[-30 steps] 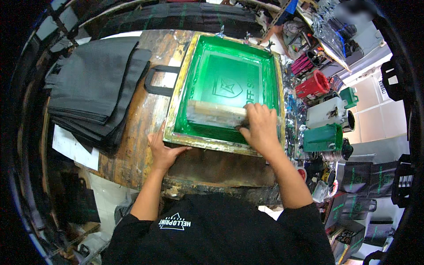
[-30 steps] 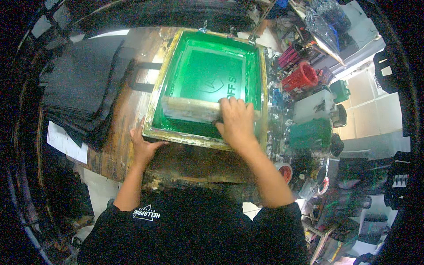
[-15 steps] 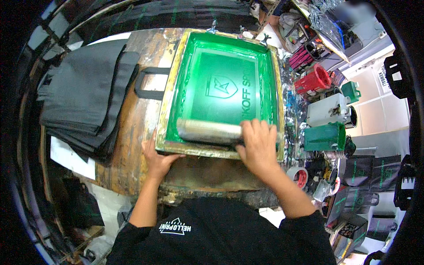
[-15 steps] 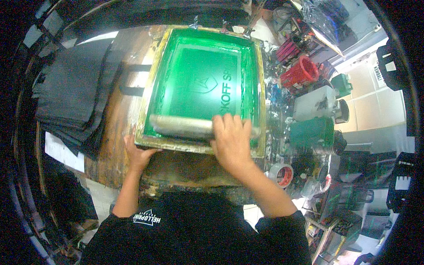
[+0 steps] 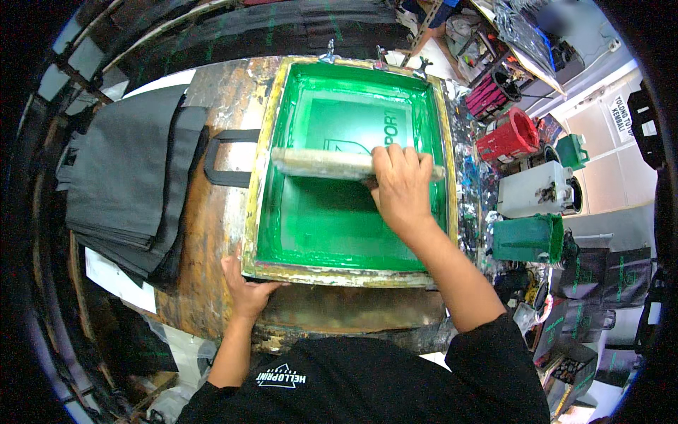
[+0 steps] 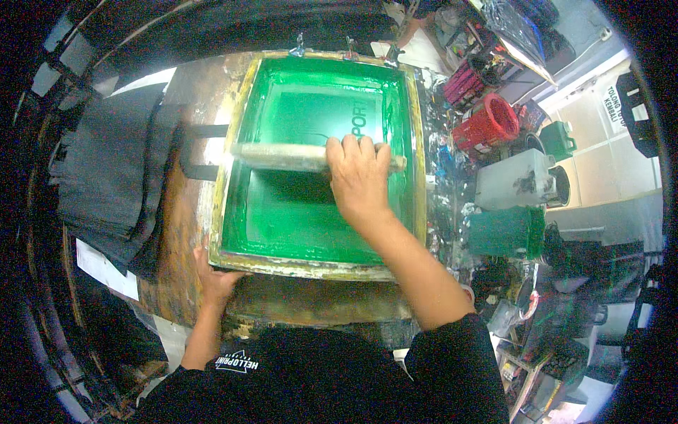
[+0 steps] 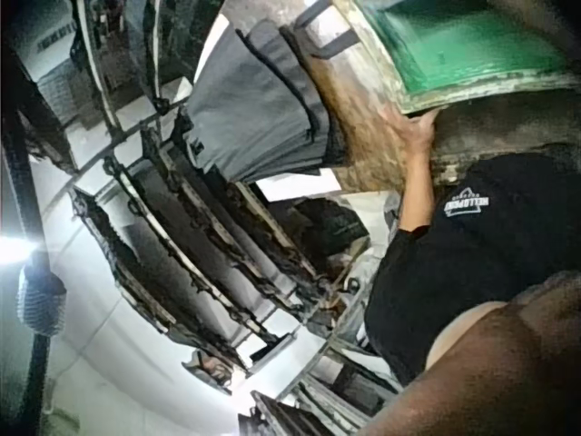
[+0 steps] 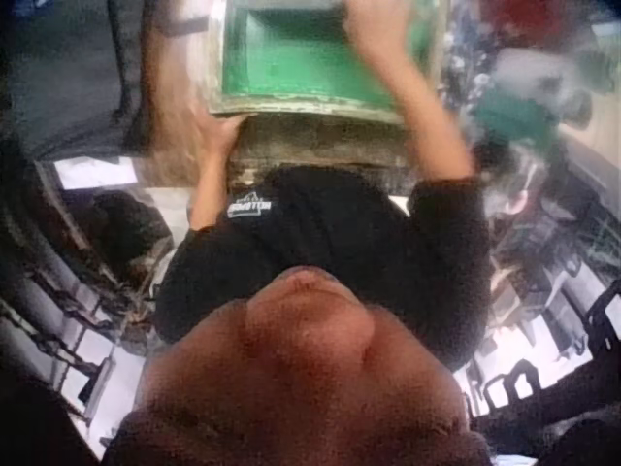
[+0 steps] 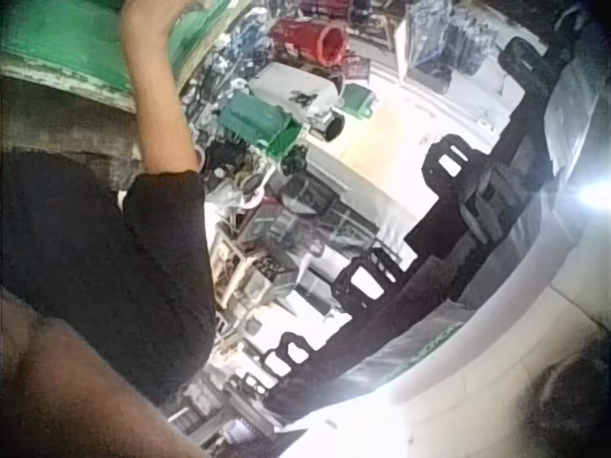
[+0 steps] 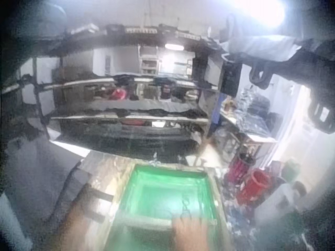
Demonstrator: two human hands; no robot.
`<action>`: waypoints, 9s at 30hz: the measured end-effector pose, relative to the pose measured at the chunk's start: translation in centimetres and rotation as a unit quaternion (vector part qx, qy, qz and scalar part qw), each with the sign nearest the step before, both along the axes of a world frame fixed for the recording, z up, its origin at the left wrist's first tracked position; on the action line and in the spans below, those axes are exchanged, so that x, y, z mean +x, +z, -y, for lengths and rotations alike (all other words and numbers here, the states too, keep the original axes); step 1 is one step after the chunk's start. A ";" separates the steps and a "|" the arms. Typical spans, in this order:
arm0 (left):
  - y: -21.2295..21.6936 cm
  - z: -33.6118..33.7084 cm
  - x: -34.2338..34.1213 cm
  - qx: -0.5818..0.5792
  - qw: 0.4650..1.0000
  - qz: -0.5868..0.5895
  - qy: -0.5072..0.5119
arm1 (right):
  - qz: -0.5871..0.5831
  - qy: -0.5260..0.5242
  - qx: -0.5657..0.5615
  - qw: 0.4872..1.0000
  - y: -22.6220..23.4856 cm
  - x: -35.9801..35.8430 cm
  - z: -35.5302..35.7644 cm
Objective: The person performs screen printing on black tote bags using a squeegee and green ink. They repeatedly place a bag on a table, pull ink across a screen to print a logo, and hand the finished bag to a colleague.
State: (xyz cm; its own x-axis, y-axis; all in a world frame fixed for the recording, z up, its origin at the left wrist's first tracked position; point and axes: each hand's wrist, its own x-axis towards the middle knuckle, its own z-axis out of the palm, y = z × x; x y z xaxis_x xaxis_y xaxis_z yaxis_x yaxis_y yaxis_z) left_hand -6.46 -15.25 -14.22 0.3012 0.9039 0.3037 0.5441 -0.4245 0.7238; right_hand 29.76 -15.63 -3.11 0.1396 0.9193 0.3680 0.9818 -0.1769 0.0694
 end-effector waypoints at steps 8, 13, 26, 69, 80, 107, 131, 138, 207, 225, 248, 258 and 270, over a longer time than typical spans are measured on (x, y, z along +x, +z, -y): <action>0.9 -0.1 0.3 0.031 0.999 -0.034 -0.015 | 0.052 -0.021 0.038 0.998 -1.9 6.6 -9.6; 1.1 -0.1 0.3 0.003 0.999 -0.039 -0.002 | 0.079 -0.017 0.076 0.994 -2.2 11.0 -14.9; 4.0 -1.0 1.2 0.079 0.980 -0.184 -0.009 | 0.075 -0.040 0.023 0.996 -1.0 13.1 -18.0; 8.5 -19.6 21.8 0.361 0.904 -0.199 -0.112 | 0.055 -0.006 -0.009 0.998 -1.0 8.4 -3.1; 9.2 -10.1 15.7 0.307 0.920 -0.210 -0.125 | 0.039 -0.009 -0.051 0.998 -0.1 2.3 5.9; 4.8 -0.5 1.6 0.165 0.972 -0.164 -0.041 | -0.079 0.000 0.004 0.997 1.1 -5.7 16.0; 5.1 -1.0 1.5 0.004 0.989 0.144 0.035 | -0.085 0.043 0.105 0.990 6.8 -4.5 15.0; 17.1 -3.1 8.2 0.072 0.950 0.304 0.004 | 0.025 0.050 0.242 0.969 15.1 -1.1 8.8; 14.3 -38.6 -15.0 0.245 0.892 -0.153 0.348 | -0.002 0.025 0.221 0.975 26.1 2.4 1.5; 11.5 -18.3 -18.0 -0.011 0.883 -0.465 0.060 | -0.015 0.029 0.186 0.982 26.0 3.4 1.8; 9.9 -5.4 10.1 0.032 0.873 -0.392 -0.288 | 0.101 0.047 0.241 0.964 25.1 5.2 0.8; 4.2 2.6 24.0 0.145 0.840 -0.305 -0.424 | -0.029 0.015 0.092 0.995 28.1 2.0 3.2; 4.4 5.6 23.9 0.116 0.849 -0.265 -0.442 | -0.039 0.043 0.147 0.987 27.3 2.8 3.8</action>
State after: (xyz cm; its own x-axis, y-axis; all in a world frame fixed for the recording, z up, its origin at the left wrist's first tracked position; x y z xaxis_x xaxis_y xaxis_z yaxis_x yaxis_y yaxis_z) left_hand 17.40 -20.88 -9.80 0.9806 0.1887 0.0536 0.1624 -0.9342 0.3178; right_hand 32.53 -19.41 24.21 0.1037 0.7844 0.6116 0.9944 -0.0931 -0.0491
